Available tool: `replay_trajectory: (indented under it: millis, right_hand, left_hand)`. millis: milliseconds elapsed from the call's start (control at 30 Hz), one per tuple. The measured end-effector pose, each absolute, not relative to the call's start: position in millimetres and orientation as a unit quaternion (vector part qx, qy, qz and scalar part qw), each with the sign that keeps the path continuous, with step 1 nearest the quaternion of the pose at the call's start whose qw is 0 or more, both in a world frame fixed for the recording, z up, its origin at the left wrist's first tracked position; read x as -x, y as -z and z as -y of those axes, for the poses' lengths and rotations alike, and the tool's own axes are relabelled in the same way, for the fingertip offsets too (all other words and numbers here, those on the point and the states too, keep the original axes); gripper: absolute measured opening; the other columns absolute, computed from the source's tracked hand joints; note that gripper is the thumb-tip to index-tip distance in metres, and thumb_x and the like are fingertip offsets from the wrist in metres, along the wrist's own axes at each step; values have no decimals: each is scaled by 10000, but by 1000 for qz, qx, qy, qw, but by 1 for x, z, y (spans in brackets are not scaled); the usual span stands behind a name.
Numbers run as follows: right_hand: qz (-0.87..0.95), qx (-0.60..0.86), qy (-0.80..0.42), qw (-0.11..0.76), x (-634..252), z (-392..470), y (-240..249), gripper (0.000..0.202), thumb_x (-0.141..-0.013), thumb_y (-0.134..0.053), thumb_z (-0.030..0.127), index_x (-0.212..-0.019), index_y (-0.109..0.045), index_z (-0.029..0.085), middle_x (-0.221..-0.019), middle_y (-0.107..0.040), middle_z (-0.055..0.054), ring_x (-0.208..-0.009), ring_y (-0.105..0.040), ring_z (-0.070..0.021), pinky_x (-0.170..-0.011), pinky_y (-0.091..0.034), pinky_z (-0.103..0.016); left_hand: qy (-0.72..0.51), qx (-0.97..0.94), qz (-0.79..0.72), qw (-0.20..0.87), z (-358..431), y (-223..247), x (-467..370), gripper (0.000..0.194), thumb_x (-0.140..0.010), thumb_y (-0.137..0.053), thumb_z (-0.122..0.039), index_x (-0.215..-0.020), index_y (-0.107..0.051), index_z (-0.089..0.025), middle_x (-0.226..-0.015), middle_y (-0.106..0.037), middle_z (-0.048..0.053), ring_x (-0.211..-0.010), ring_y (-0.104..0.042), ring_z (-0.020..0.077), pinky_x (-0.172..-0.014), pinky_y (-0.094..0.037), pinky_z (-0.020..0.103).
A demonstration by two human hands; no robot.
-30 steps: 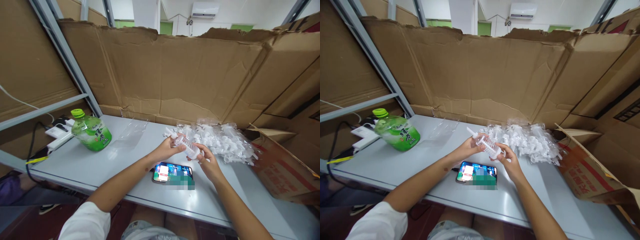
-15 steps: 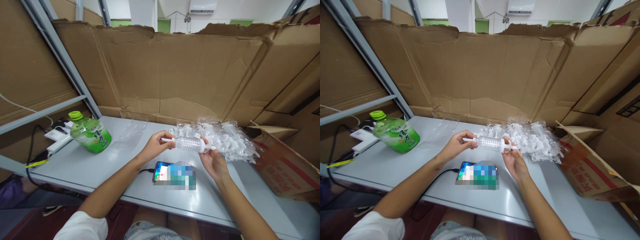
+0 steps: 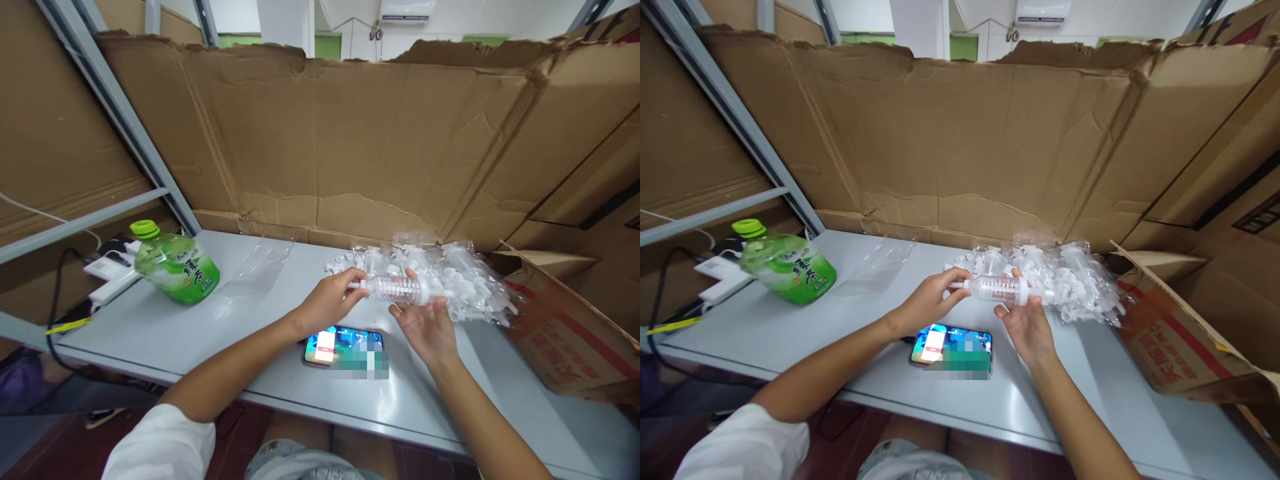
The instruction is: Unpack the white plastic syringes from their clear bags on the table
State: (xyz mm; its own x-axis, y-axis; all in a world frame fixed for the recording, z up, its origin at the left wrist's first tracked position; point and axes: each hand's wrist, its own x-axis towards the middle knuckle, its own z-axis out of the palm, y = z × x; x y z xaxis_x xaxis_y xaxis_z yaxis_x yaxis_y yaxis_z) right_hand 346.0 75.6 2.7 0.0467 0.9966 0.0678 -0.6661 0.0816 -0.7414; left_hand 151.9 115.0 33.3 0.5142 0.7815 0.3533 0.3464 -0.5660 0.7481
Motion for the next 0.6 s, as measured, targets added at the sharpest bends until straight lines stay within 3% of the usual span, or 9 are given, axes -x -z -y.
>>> replay_trajectory:
  millis: [133, 267, 333, 467, 600]
  right_hand:
    - [331, 306, -599, 662, -347, -74, -1, 474, -595, -768, 500, -996, -624, 293, -939, -633, 1, -747, -574, -151, -524, -435, -236]
    - [343, 342, -570, 664, -342, -73, 3, 395, -630, -730, 538, -854, -631, 227, -768, -632, -11, -619, -565, -136, -550, -459, -263]
    - [362, 353, -545, 669, -339, -71, 4, 365, -670, -698, 538, -828, -622, 218, -750, -629, -13, -612, -569, -138, -556, -463, -270]
    - [387, 371, -494, 684, -338, -70, 4, 308, -706, -680, 483, -856, -622, 220, -822, -630, -19, -591, -565, -126, -511, -430, -261]
    - [422, 372, -478, 675, -344, -70, 3, 306, -683, -705, 430, -912, -624, 244, -822, -624, -8, -578, -538, -120, -501, -397, -258]
  left_hand:
    - [-235, -902, -357, 57, -113, -36, -158, 307, -880, -414, -210, -1177, -475, -161, -1065, -588, 93, -1000, -545, 228, -872, -446, 374]
    - [-165, -888, -423, -75, -111, -31, -169, 191, -809, -469, -183, -981, -535, -131, -902, -601, 100, -875, -577, 244, -745, -461, 342]
    - [-152, -874, -454, -86, -114, -29, -173, 137, -832, -454, -208, -916, -538, -140, -833, -619, 94, -814, -604, 238, -690, -459, 323]
    - [-119, -871, -474, -54, -121, -29, -177, 239, -906, -339, -255, -933, -547, -142, -792, -662, 102, -757, -648, 248, -622, -464, 317]
    - [-88, -881, -466, -1, -124, -34, -177, 233, -888, -376, -256, -974, -556, -136, -830, -683, 107, -749, -659, 248, -630, -476, 321]
